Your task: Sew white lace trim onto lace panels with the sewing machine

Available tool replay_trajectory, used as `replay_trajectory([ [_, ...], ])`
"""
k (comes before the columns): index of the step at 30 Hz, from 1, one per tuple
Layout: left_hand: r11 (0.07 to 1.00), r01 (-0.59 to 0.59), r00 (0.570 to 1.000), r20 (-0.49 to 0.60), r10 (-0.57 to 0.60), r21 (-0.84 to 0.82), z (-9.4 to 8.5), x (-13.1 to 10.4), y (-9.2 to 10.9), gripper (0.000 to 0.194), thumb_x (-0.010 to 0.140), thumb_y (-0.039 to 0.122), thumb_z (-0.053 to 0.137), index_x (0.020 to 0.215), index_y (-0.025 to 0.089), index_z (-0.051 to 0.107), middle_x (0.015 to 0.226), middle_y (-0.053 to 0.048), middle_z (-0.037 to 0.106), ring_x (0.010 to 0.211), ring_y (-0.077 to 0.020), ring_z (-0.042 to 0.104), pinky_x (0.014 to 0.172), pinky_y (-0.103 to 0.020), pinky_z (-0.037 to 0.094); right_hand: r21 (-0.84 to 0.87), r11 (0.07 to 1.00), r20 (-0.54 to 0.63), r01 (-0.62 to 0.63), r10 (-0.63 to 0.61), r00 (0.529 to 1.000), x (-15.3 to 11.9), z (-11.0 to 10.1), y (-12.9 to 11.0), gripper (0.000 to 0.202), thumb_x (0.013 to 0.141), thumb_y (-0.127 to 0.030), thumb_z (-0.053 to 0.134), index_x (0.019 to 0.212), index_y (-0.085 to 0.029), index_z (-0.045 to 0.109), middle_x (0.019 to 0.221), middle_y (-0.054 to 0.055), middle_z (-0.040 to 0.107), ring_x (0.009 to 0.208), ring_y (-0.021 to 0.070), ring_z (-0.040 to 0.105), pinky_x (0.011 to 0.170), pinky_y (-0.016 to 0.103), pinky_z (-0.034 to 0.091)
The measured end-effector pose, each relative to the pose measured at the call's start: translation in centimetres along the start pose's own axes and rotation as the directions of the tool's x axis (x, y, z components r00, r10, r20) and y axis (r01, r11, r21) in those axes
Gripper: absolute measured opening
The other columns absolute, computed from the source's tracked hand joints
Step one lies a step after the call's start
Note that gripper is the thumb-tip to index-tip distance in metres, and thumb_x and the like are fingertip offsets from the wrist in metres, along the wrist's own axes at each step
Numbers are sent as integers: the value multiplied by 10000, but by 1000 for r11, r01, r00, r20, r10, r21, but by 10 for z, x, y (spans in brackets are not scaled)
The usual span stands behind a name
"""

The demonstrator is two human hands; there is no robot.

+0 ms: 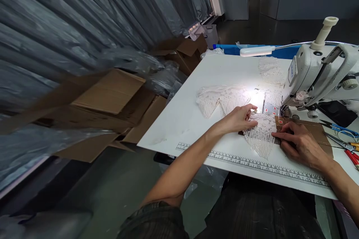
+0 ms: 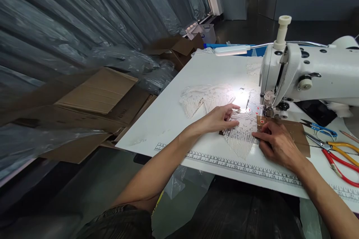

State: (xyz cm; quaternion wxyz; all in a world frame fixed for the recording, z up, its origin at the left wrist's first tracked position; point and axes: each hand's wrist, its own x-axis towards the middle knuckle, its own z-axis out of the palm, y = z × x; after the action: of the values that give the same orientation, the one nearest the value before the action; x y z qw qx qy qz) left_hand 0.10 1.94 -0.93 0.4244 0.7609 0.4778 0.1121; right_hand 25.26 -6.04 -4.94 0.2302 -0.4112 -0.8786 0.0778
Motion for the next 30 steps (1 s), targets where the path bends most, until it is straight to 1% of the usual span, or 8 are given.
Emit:
replay_trajectory([
  [8,996,-4,1000,-10,5,91,0,-1,0,625,811,252,659,1397,102,503,754,8,564,656,-135,519,581,-267,372,-11,1000,-34,4,-5,999,-1,4,0,336,910,-155,518,1142,-236,747,969,103,635,854,229,629,732,412,527],
  [11,963,-129,981,-112,159,236,2,0,-4,544,829,253,659,1353,154,551,949,-42,618,658,-108,515,604,-262,417,-15,1000,-54,15,-15,998,0,4,-1,336,911,-148,518,1142,-236,745,969,102,638,865,224,627,762,410,533],
  [14,834,-372,866,-172,470,408,12,5,-9,273,910,217,554,1159,159,648,1092,-79,627,714,-114,553,564,-236,434,-25,999,-75,38,-39,996,0,4,-1,328,908,-140,520,1135,-218,744,960,104,633,862,224,627,756,402,530],
  [17,543,-606,670,6,742,582,24,14,-7,238,986,169,440,1003,118,672,1022,-94,668,834,-161,606,576,-241,468,-40,998,-67,39,-42,997,1,4,-2,320,909,-142,522,1130,-214,742,949,101,632,840,221,626,722,390,520],
  [19,367,-653,592,145,793,662,30,19,-3,259,1008,156,418,1015,96,670,1023,-107,682,863,-176,616,655,-278,501,-45,998,-68,32,-35,997,1,4,-2,317,910,-143,520,1125,-216,741,938,98,631,832,223,623,710,391,513],
  [21,274,-641,597,240,766,717,32,23,1,251,1013,179,438,1063,81,663,1099,-129,681,885,-188,614,734,-309,508,-49,998,-70,30,-34,997,1,4,-2,317,918,-146,513,1128,-218,739,935,97,630,836,224,620,715,397,510],
  [25,209,-616,660,352,664,760,30,24,2,285,1027,252,433,1089,86,657,1259,-155,640,950,-213,591,807,-338,482,-66,997,-64,49,-53,997,1,5,-2,329,944,-164,487,1161,-223,727,942,100,632,863,223,608,736,400,513],
  [30,230,-549,710,303,636,803,36,19,-2,407,1067,321,350,1258,56,593,1372,-167,590,1017,-242,562,845,-361,435,-135,988,-50,72,-79,996,1,5,-3,324,954,-182,471,1173,-194,711,943,110,636,880,239,587,758,414,507],
])
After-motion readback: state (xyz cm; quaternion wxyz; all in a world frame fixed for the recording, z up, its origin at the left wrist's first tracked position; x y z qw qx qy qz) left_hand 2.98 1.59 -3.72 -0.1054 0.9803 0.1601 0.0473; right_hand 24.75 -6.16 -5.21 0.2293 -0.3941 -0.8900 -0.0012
